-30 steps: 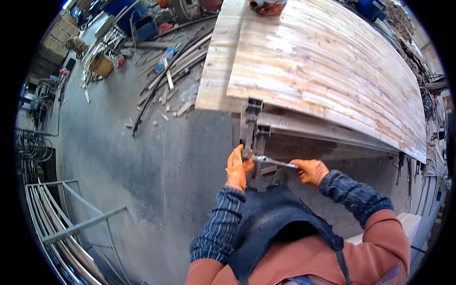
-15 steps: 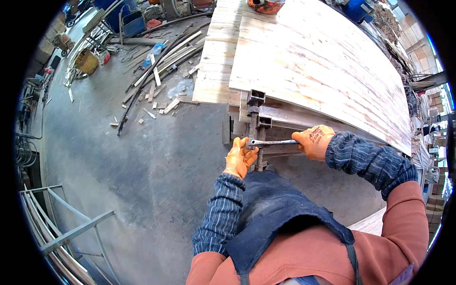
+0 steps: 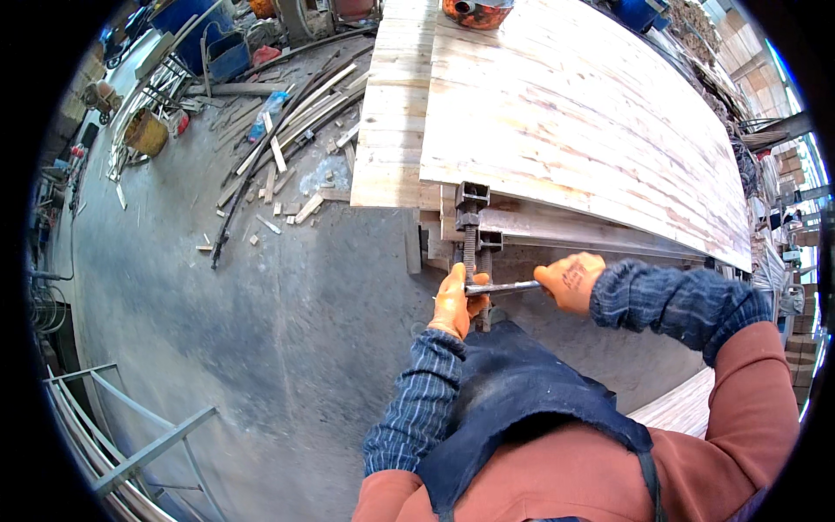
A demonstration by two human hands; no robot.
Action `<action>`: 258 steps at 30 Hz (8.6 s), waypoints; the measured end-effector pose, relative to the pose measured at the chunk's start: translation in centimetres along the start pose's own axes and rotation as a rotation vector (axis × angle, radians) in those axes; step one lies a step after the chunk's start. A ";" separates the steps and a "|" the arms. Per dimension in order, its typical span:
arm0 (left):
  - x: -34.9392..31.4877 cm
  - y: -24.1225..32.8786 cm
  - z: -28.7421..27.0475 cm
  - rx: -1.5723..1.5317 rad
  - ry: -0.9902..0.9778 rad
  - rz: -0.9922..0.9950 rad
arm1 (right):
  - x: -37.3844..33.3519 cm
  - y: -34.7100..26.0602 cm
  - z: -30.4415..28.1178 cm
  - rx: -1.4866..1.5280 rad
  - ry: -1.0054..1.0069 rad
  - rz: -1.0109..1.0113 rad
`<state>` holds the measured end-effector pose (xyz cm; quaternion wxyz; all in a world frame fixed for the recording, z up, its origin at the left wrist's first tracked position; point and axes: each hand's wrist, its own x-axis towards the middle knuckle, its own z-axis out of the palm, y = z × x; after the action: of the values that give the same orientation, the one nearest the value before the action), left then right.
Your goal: The person applies a white substance from a pot to the edges of curved wood panels using a small brush, then fits the panels together and secures them using a metal clamp tightened with a wrench.
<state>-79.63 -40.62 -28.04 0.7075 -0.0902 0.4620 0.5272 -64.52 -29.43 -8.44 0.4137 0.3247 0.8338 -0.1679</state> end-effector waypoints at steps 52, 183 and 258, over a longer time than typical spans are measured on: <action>0.1 -0.3 -0.3 -0.028 -0.020 -0.082 | -1.1 -5.2 -4.4 -0.192 -0.060 0.106; -1.3 -0.1 -1.8 0.048 0.004 0.023 | -2.3 -0.8 -1.1 0.044 -0.021 0.121; 0.8 1.6 0.4 0.281 0.137 0.005 | -0.7 -2.0 -1.5 -0.004 0.025 0.084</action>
<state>-80.72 -39.10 -27.85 0.6786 -0.0250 0.5788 0.4515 -66.37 -30.37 -6.95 0.4109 0.3605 0.8248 -0.1446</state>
